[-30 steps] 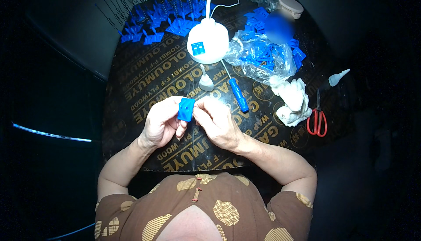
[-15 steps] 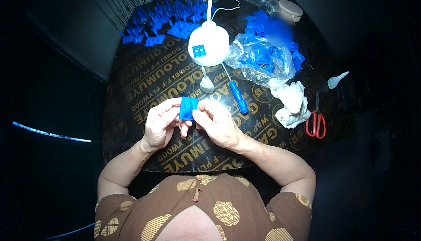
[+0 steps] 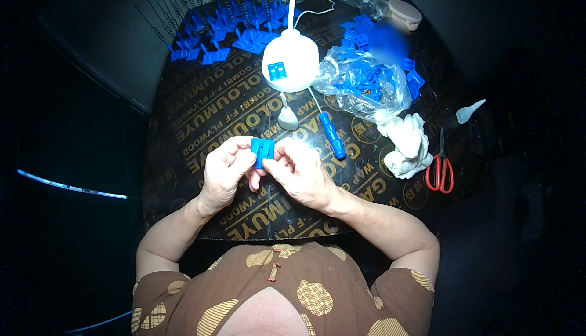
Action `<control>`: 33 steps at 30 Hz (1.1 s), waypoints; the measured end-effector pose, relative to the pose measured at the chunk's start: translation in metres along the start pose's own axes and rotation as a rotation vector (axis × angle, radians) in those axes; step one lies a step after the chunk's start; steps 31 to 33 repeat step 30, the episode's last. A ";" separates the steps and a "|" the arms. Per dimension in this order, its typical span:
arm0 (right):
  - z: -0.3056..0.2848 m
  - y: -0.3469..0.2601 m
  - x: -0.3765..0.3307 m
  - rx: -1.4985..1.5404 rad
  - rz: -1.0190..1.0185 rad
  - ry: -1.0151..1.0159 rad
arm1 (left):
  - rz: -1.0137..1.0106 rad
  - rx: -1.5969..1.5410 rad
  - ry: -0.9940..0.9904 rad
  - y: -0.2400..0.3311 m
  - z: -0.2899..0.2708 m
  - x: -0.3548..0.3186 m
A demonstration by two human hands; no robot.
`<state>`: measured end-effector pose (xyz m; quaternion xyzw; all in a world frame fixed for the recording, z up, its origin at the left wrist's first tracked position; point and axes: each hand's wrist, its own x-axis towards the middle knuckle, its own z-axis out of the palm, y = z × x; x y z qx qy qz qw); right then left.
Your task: The person applies adhesive onto a blue plastic component using an applicator and joins the plastic pieces together by pressing them with their hands.
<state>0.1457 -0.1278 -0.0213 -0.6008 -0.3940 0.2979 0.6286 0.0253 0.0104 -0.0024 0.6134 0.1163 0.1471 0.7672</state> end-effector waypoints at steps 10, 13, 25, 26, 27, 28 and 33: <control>0.001 0.012 0.001 0.022 -0.037 0.013 | 0.005 0.003 -0.005 -0.003 0.001 -0.001; 0.000 -0.001 0.000 -0.048 -0.030 0.009 | 0.015 0.010 -0.002 -0.001 0.002 -0.001; -0.003 -0.025 0.005 -0.019 -0.023 -0.170 | -0.036 -0.082 -0.024 -0.002 -0.002 0.001; -0.003 -0.012 0.005 -0.095 -0.072 -0.160 | -0.037 -0.078 -0.022 -0.002 -0.001 0.000; -0.004 -0.004 0.006 -0.172 -0.122 -0.151 | -0.037 -0.078 -0.022 -0.002 -0.001 0.001; -0.004 0.001 0.006 -0.172 -0.122 -0.151 | -0.036 -0.057 -0.032 -0.001 -0.001 0.001; -0.005 0.004 0.007 -0.116 -0.140 -0.191 | -0.028 -0.024 -0.052 -0.002 -0.003 0.001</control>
